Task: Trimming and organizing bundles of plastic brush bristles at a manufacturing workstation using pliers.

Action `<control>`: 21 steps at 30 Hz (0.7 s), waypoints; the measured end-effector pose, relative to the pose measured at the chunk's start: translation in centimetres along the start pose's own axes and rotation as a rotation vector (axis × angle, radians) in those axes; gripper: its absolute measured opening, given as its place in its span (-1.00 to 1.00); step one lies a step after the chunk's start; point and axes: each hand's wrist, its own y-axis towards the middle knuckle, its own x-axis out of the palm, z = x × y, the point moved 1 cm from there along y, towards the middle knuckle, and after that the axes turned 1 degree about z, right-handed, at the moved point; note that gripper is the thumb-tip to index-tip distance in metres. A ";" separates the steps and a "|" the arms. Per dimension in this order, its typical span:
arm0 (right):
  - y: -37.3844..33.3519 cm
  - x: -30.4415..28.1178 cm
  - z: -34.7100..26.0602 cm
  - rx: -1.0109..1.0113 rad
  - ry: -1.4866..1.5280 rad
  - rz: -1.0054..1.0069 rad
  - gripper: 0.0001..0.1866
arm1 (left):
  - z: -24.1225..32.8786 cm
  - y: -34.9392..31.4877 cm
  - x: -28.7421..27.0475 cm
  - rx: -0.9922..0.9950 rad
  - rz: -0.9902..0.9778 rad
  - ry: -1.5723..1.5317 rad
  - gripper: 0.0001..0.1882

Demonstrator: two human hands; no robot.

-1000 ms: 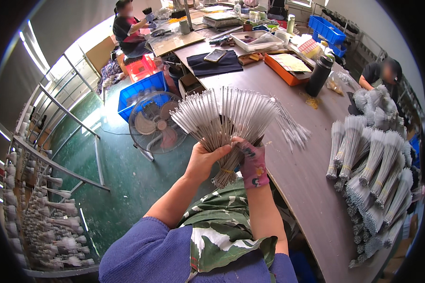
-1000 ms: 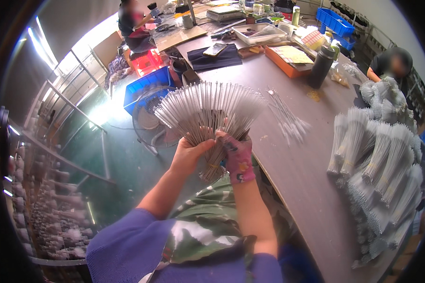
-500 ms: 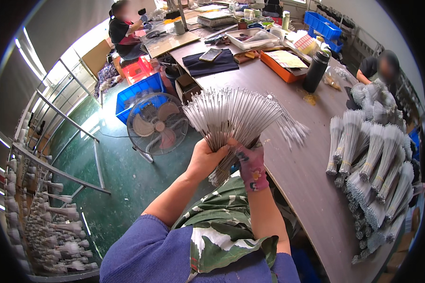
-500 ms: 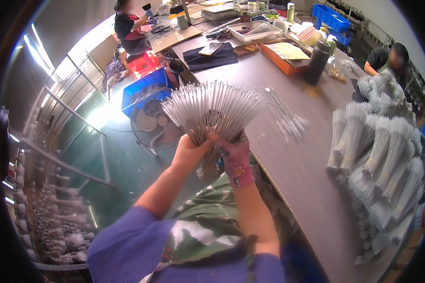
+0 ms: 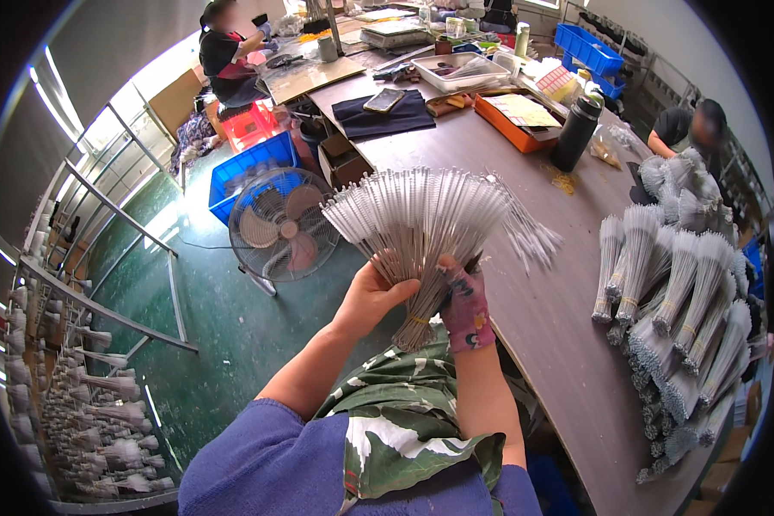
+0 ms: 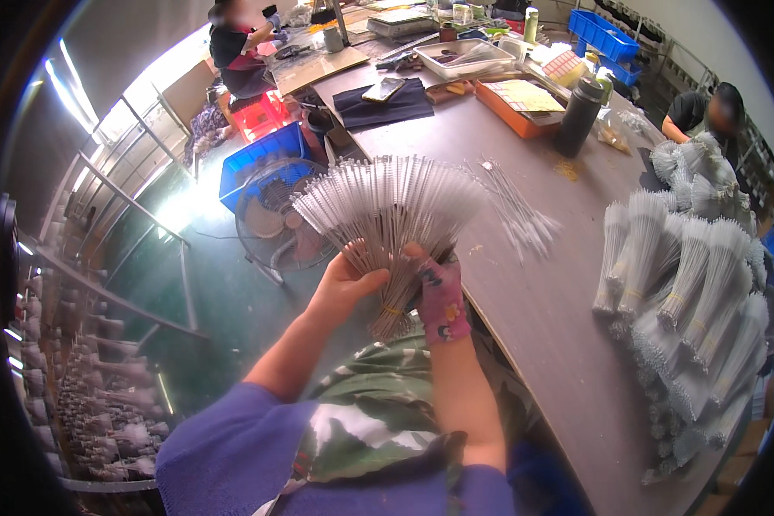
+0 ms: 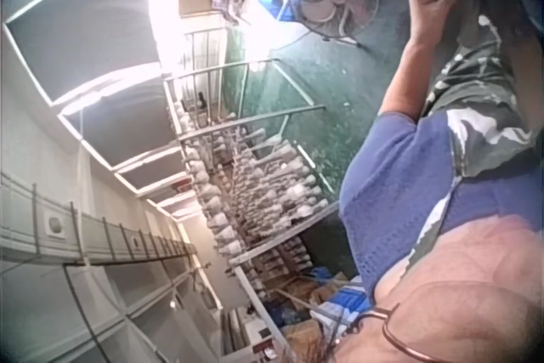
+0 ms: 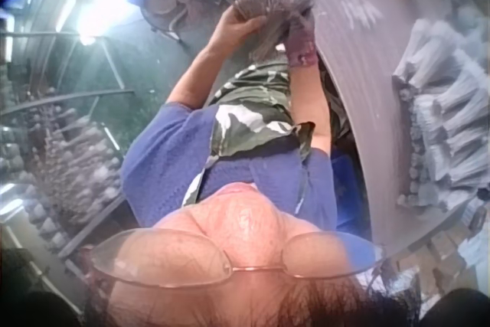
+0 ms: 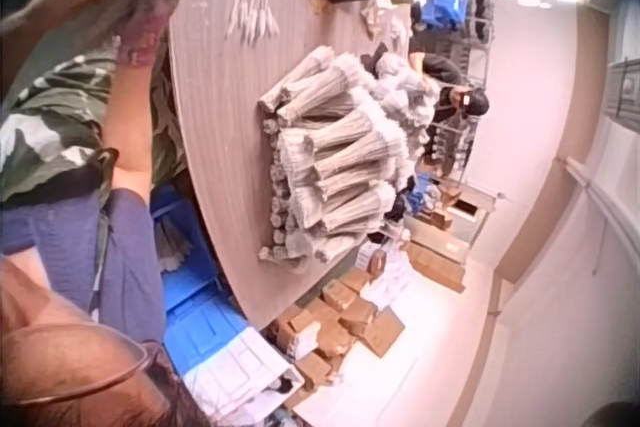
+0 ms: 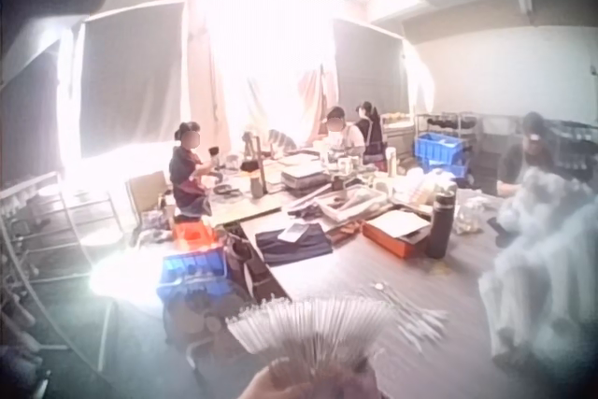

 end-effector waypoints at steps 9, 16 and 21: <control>-0.1 0.8 0.1 -0.042 -0.224 0.100 -0.63 | 0.6 0.5 -0.4 -0.043 0.013 0.124 -0.70; -0.2 0.9 0.7 -0.032 -0.090 0.080 -0.60 | 0.3 -0.2 -1.1 -0.048 0.033 -0.007 -0.77; -0.4 0.9 0.3 0.000 -0.121 0.094 -0.62 | 0.3 -0.3 -0.9 -0.023 0.075 -0.043 -0.76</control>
